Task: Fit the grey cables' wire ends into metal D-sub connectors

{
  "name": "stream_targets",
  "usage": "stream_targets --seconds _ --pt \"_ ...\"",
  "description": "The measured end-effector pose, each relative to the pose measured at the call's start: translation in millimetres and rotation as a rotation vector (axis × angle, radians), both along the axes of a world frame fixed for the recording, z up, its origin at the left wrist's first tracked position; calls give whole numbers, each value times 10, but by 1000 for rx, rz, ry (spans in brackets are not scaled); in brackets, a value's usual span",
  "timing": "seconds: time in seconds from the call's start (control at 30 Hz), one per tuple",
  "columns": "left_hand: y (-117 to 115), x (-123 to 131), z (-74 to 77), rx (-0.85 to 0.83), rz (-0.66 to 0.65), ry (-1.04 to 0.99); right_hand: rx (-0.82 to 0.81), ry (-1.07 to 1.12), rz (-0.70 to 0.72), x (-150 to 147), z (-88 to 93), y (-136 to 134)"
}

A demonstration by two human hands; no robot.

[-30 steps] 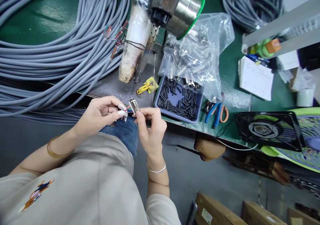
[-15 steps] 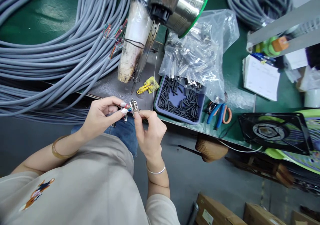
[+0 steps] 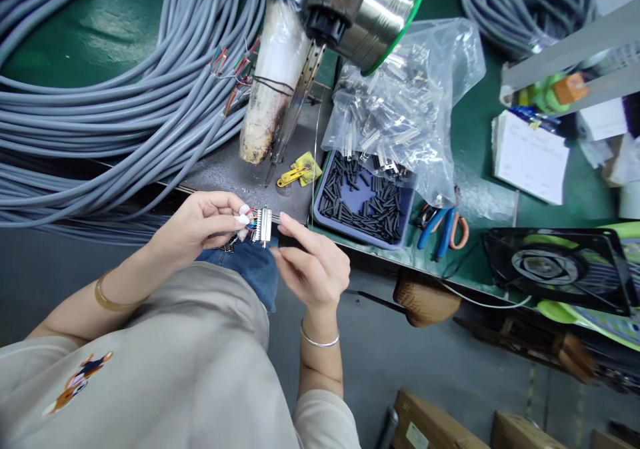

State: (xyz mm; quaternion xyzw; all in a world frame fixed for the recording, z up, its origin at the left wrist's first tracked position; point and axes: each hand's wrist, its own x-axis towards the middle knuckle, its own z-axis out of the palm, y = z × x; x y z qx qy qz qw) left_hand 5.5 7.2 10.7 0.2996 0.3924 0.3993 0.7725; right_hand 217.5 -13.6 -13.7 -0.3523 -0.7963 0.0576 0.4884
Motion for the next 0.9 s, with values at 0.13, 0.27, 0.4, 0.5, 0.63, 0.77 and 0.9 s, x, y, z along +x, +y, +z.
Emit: stream_targets --seconds 0.13,0.27,0.4,0.5,0.63,0.77,0.9 --pt "-15 -22 28 0 -120 -36 10 -139 52 -21 -13 25" --pt "-99 41 37 180 56 77 -154 56 -25 -158 5 -26" --pt "-191 76 -5 467 173 263 -558 371 -131 -281 118 -60" --pt "-226 58 -65 789 259 424 -691 438 -114 -325 213 -35" --pt "-244 33 -161 1155 325 637 -720 429 -126 -328 244 -15" --pt "-246 60 -249 1252 397 806 -508 274 -216 -295 177 -37" --pt "-209 97 -278 1185 443 866 -21 333 -384 -275 117 -37"
